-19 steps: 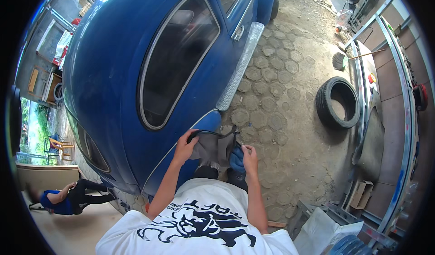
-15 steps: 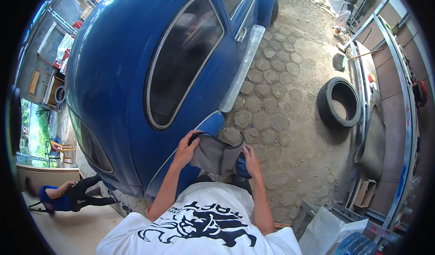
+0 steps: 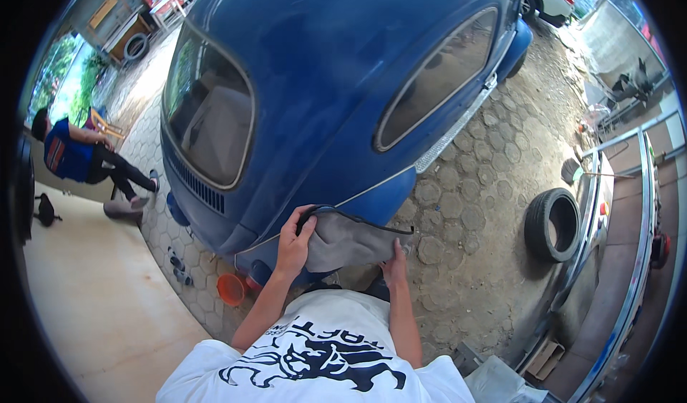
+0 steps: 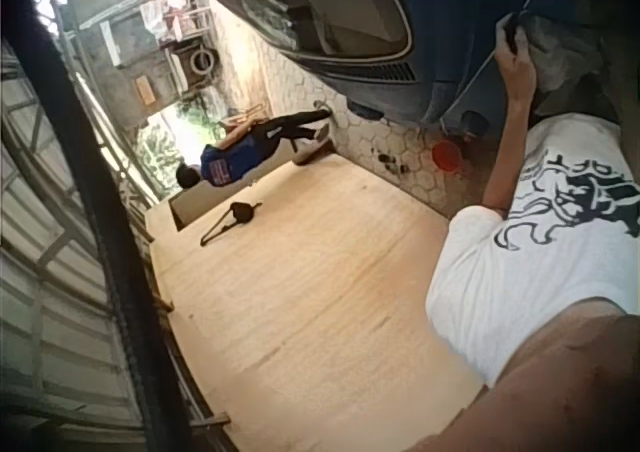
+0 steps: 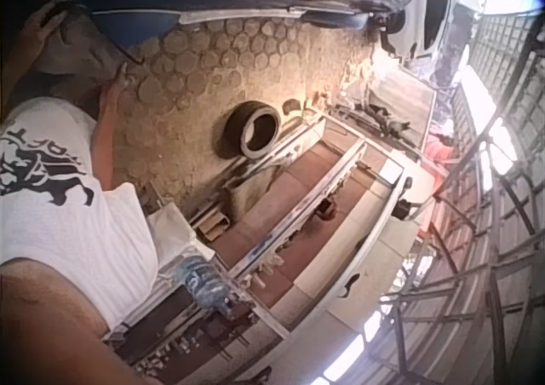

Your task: The person is sanding the exterior body of a blue vintage car using a sanding block and a bucket of water.

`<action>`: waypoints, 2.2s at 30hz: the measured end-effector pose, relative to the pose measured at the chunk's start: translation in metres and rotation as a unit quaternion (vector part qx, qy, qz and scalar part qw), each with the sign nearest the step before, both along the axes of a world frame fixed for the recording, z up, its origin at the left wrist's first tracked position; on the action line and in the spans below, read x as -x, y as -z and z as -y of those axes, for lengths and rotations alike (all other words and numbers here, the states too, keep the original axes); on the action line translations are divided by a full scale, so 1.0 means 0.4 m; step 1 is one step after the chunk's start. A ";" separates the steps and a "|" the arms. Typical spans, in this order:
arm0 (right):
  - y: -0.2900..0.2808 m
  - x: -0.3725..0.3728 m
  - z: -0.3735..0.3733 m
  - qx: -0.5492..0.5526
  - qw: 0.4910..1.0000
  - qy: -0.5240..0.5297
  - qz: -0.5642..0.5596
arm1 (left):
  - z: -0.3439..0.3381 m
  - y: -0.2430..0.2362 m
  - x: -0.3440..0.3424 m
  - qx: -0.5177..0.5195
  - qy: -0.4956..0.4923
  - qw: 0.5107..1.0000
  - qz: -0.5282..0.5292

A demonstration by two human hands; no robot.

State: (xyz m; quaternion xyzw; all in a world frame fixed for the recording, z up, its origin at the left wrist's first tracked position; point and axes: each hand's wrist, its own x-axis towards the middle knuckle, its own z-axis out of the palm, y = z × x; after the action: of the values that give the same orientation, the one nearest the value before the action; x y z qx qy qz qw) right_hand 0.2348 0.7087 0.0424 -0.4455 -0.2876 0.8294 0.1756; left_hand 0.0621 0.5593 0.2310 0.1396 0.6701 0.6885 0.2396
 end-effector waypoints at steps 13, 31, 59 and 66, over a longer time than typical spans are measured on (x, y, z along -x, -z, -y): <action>-0.094 0.102 0.202 -0.458 0.818 -0.302 0.174 | 0.370 0.074 -0.012 0.104 -0.029 0.994 -0.018; -0.464 0.197 0.188 -0.549 0.764 -0.330 -0.077 | 0.258 -0.067 0.026 0.084 0.069 0.990 -0.086; -0.427 0.151 0.171 -0.312 0.860 -0.364 -0.174 | 0.372 -0.037 -0.118 -0.055 0.006 0.998 -0.031; -0.420 0.158 0.600 -0.470 0.710 -0.510 -0.122 | 0.776 0.071 -0.305 -0.119 -0.189 0.974 0.032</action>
State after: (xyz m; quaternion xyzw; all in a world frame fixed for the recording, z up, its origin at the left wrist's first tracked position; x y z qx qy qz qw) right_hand 0.1714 0.4686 0.2103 0.0141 -0.7995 0.5981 -0.0540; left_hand 0.1839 0.2487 0.2026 0.0159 0.5893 0.8005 0.1081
